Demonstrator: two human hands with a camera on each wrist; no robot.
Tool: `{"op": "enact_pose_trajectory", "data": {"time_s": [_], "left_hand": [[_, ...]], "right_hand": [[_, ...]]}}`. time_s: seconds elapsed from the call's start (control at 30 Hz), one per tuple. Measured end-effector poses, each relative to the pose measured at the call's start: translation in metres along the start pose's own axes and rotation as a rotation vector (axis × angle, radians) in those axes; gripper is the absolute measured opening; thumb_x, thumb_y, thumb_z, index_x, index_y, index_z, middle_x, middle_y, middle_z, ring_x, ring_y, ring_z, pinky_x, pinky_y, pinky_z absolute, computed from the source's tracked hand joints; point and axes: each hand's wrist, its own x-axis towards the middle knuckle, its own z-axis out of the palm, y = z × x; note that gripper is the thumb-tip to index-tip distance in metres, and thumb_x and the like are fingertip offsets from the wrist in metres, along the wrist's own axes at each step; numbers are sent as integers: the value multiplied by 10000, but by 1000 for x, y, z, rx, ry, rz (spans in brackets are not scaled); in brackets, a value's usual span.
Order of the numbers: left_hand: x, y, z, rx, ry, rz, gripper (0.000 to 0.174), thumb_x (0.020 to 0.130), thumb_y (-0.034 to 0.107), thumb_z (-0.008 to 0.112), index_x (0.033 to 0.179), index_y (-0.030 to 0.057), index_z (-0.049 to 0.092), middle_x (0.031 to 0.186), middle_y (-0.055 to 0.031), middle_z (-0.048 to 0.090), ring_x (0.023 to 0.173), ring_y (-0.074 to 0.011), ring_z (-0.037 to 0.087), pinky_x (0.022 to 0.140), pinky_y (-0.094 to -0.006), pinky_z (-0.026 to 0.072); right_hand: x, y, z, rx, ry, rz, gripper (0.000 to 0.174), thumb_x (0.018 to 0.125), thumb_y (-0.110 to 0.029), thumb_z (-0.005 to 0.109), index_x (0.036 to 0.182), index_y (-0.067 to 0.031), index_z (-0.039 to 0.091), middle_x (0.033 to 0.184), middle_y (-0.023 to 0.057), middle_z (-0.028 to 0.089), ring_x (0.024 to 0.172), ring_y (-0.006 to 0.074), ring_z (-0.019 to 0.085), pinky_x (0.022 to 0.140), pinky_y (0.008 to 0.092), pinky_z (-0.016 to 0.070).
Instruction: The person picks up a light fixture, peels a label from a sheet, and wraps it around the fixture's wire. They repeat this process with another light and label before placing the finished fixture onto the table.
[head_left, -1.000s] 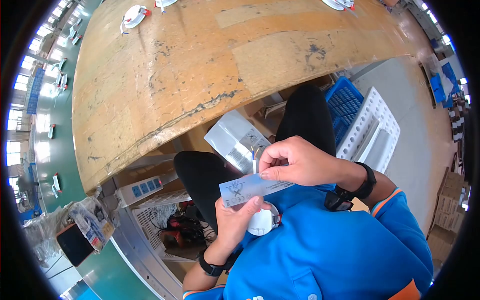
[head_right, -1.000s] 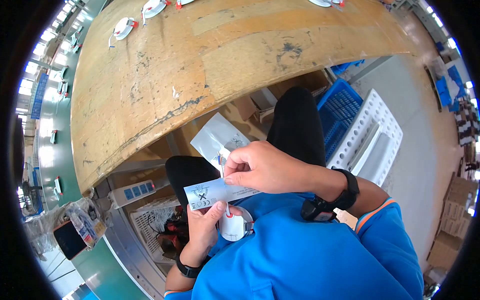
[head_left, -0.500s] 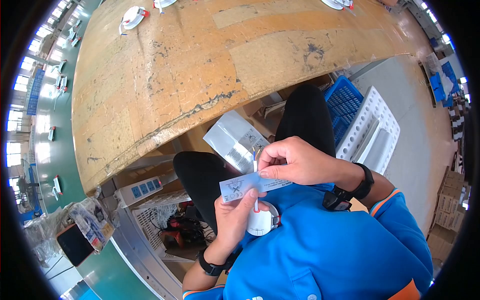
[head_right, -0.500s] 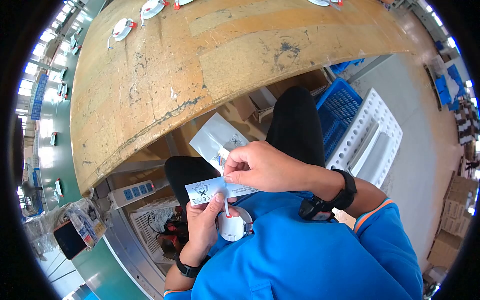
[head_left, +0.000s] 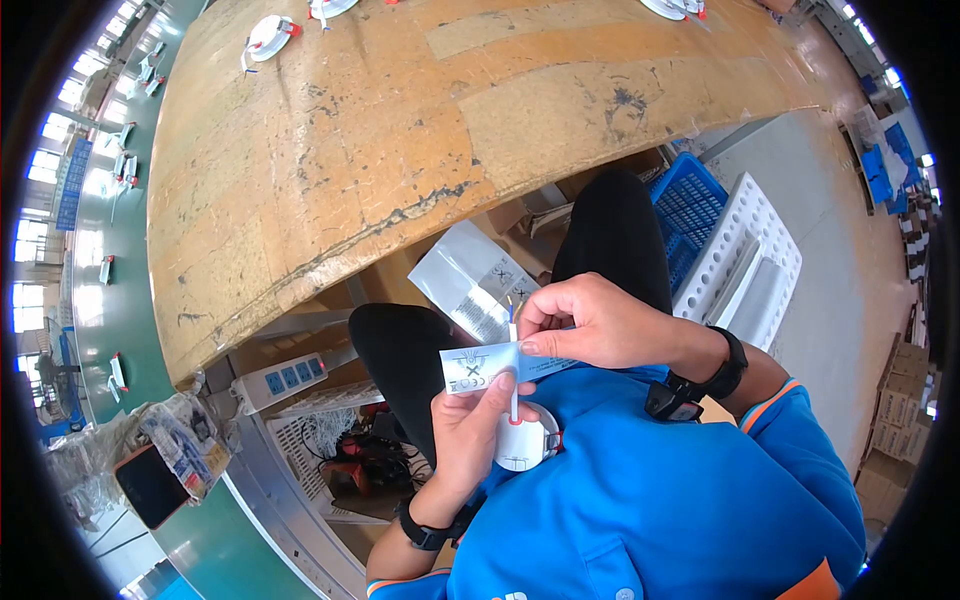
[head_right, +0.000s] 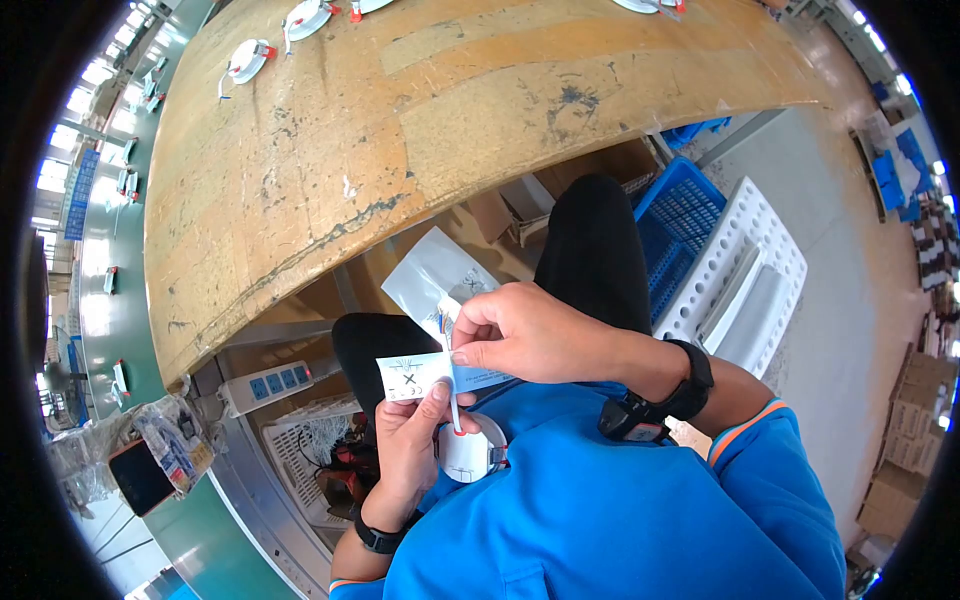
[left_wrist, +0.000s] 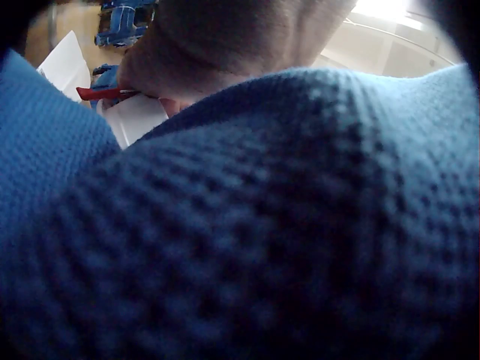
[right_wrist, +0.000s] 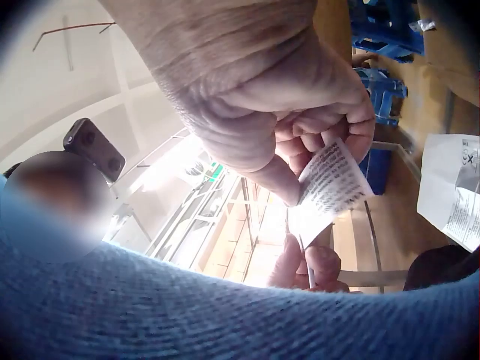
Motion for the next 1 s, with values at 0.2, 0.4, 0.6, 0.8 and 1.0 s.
{"op": "enact_pose_trajectory", "data": {"time_s": [0.2, 0.4, 0.6, 0.8, 1.0], "left_hand": [[0, 0, 0, 1, 4, -2, 193, 868, 138, 549, 985, -10, 588, 803, -148, 643, 592, -175, 620, 550, -268, 498], [-1, 2, 0, -9, 3, -38, 189, 869, 136, 546, 981, -10, 587, 802, -148, 642, 594, -178, 620, 555, -270, 501], [-3, 5, -6, -14, -124, -61, 229, 844, 189, 585, 962, -6, 573, 736, -112, 622, 582, -185, 609, 555, -295, 503], [4, 5, -10, -63, -259, -61, 262, 829, 218, 600, 965, -1, 555, 721, -113, 614, 594, -189, 606, 568, -295, 494], [18, 0, -13, -139, -333, -160, 245, 854, 206, 560, 985, -1, 549, 786, -125, 614, 610, -205, 604, 590, -317, 495]], "right_hand": [[0, 2, 2, 22, 6, -4, 152, 790, -117, 616, 821, 32, 608, 738, 100, 633, 684, 124, 590, 630, 260, 467], [-1, 0, 2, -1, -10, 16, 131, 788, -103, 638, 826, 18, 602, 749, 49, 613, 703, 75, 548, 640, 224, 445], [2, 7, -8, 8, -122, -127, 169, 787, -125, 643, 876, 15, 612, 875, 80, 637, 790, 111, 579, 709, 248, 455], [20, 31, -19, 52, -13, -85, 372, 816, -162, 615, 1147, -14, 534, 1084, 93, 587, 974, 149, 543, 864, 284, 417], [8, 12, -25, 358, -199, -244, 243, 799, -140, 638, 996, 0, 616, 949, 80, 594, 898, 149, 547, 798, 257, 421]]}}
